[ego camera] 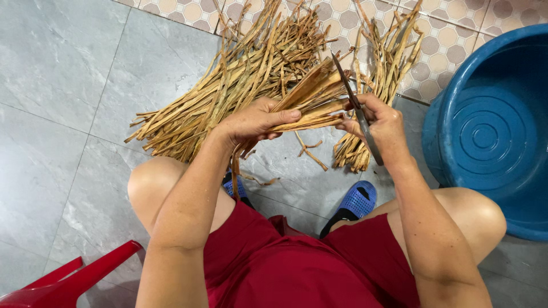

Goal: The person sits on a tiled floor and uses a pair of scissors to cut a bundle of dried, straw-like stems into shorter pieces. They hold the stems in their left hand and repeatedly snip them with the scissors in their right hand, dropping the cut pieces onto the floor.

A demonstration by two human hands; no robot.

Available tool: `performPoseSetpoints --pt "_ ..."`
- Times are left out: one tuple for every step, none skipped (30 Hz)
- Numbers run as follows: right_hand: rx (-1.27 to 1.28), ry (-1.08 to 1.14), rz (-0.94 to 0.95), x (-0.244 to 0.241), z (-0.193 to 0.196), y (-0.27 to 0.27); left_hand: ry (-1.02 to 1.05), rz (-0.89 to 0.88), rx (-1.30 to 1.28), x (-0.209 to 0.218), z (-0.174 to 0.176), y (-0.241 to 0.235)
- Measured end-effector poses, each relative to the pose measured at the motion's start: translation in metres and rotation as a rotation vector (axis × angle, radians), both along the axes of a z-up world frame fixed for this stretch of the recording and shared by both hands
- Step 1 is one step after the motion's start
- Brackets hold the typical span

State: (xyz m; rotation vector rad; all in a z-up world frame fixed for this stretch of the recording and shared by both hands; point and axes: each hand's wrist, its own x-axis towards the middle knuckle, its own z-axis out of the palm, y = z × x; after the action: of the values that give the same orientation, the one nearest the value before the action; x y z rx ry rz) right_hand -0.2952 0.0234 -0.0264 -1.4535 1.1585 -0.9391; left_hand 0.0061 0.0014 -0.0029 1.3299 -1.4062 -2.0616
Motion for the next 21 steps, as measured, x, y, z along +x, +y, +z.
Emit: performPoseSetpoints --pt "0.04 0.066 -0.039 0.002 0.002 0.0 -0.026 0.007 -0.023 0.001 -0.002 -0.001" --pt "0.085 0.134 -0.077 0.003 0.005 0.0 -0.05 0.013 -0.043 0.002 -0.004 -0.002" --pt "0.131 0.201 -0.115 0.003 0.007 0.001 -0.074 0.019 -0.062 0.003 -0.006 -0.004" --pt "0.154 0.221 -0.063 0.0 0.011 -0.002 -0.028 0.009 -0.128 0.006 -0.008 -0.005" --pt "0.177 0.24 -0.011 -0.007 0.018 -0.007 0.018 -0.002 -0.194 0.008 -0.009 -0.007" --pt "0.203 0.257 0.04 -0.009 0.023 -0.008 0.063 -0.015 -0.258 0.011 -0.008 -0.008" --pt "0.163 0.372 0.079 -0.01 0.028 -0.007 0.026 -0.024 -0.349 0.014 -0.006 -0.007" --pt "0.123 0.488 0.113 -0.016 0.036 -0.005 -0.009 -0.038 -0.442 0.018 -0.003 -0.009" --pt "0.083 0.604 0.149 -0.021 0.044 -0.005 -0.043 -0.053 -0.534 0.022 0.002 -0.011" --pt "0.088 0.693 0.182 -0.026 0.053 -0.005 -0.18 -0.009 -0.504 0.028 0.008 -0.014" --pt "0.093 0.782 0.217 -0.032 0.06 -0.006 -0.318 0.035 -0.472 0.037 0.016 -0.017" --pt "0.101 0.868 0.253 -0.036 0.065 -0.005 -0.388 0.114 -0.412 0.045 0.025 -0.022" --pt "0.079 0.876 0.236 -0.042 0.07 -0.005 -0.459 0.191 -0.351 0.052 0.035 -0.027" --pt "0.055 0.884 0.213 -0.05 0.075 -0.006 -0.508 0.244 -0.422 0.058 0.046 -0.032" --pt "0.032 0.892 0.19 -0.059 0.079 -0.005 -0.555 0.296 -0.494 0.06 0.056 -0.035" --pt "0.022 0.818 0.142 -0.068 0.083 -0.002 -0.593 0.274 -0.567 0.059 0.066 -0.037" --pt "0.012 0.744 0.093 -0.078 0.087 0.0 -0.628 0.252 -0.64 0.058 0.078 -0.041" --pt "-0.005 0.672 0.04 -0.087 0.09 0.001 -0.581 0.199 -0.771 0.052 0.088 -0.047" --pt "-0.019 0.585 0.013 -0.094 0.093 0.003 -0.529 0.144 -0.9 0.044 0.097 -0.053" --pt "-0.035 0.497 -0.011 -0.1 0.095 0.006 -0.474 0.091 -1.027 0.034 0.101 -0.057" --pt "-0.052 0.41 -0.036 -0.105 0.097 0.009 -0.63 0.076 -1.009 0.022 0.103 -0.064"
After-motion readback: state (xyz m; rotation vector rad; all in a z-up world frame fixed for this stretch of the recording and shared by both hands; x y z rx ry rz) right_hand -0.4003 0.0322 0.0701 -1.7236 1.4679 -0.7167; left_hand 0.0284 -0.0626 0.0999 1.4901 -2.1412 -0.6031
